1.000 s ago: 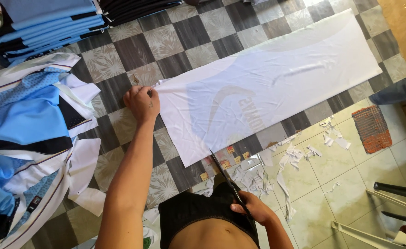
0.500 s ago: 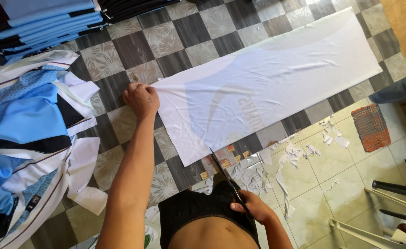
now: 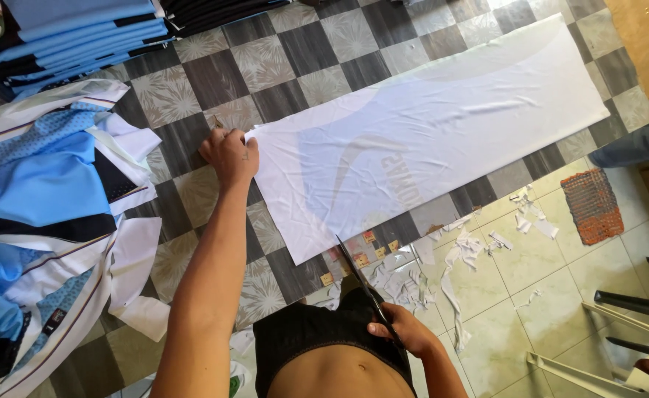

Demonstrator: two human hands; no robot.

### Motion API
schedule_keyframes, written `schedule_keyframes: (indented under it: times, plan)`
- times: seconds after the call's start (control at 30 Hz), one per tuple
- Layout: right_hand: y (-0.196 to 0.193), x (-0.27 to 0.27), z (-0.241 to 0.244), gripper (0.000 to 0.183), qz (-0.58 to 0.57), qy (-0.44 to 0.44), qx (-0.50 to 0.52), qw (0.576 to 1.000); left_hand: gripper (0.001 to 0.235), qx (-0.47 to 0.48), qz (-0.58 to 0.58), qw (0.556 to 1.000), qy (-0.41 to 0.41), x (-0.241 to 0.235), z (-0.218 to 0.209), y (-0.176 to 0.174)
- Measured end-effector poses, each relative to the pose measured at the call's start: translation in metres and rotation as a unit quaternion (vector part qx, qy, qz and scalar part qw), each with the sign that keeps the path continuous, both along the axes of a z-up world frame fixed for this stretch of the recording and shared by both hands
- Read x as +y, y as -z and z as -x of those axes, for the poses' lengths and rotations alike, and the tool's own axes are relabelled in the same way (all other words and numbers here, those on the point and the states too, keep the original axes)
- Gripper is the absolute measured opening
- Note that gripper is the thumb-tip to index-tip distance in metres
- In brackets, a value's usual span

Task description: Aligning and cutting fabric panels for garments using scissors on a cutting table.

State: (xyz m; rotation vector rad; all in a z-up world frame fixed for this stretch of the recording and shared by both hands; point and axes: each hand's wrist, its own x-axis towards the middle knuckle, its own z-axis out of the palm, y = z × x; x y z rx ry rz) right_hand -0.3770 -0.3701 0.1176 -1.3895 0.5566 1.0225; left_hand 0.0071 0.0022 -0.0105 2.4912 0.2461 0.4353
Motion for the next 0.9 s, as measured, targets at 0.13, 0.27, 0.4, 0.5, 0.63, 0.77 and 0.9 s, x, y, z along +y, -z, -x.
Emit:
schedule_keyframes:
  times: [0.13, 0.27, 0.4, 0.5, 0.63, 0.77, 0.9]
  plan:
    - [-0.002, 0.001, -0.001, 0.08, -0.004, 0.01, 0.006, 1.0, 0.012, 0.018, 0.037, 0.999, 0.004, -0.002, 0.0, -0.016]
    - [-0.003, 0.001, -0.002, 0.082, -0.002, 0.005, 0.003, 1.0, 0.007, -0.029, 0.051, 0.996, 0.061, -0.001, 0.01, -0.026]
    - [-0.003, 0.001, -0.002, 0.08, -0.011, 0.003, -0.003, 1.0, 0.01, 0.003, 0.058, 0.993, 0.105, -0.003, 0.012, -0.022]
    - [-0.004, 0.0, -0.002, 0.08, -0.003, 0.001, 0.002, 1.0, 0.011, 0.028, 0.041, 0.992, 0.117, -0.001, 0.012, -0.022]
    - [-0.009, 0.003, -0.003, 0.08, -0.003, 0.005, 0.007, 1.0, 0.011, 0.032, 0.021, 0.993, 0.11, -0.003, 0.014, -0.028]
    - [-0.009, 0.003, -0.004, 0.083, 0.012, -0.01, 0.002, 1.0, 0.005, 0.038, 0.065, 0.991, 0.111, -0.004, 0.016, -0.034]
    - [-0.011, 0.005, -0.005, 0.086, 0.014, -0.007, 0.009, 1.0, 0.008, 0.027, 0.087, 0.989, 0.113, -0.002, 0.015, -0.029]
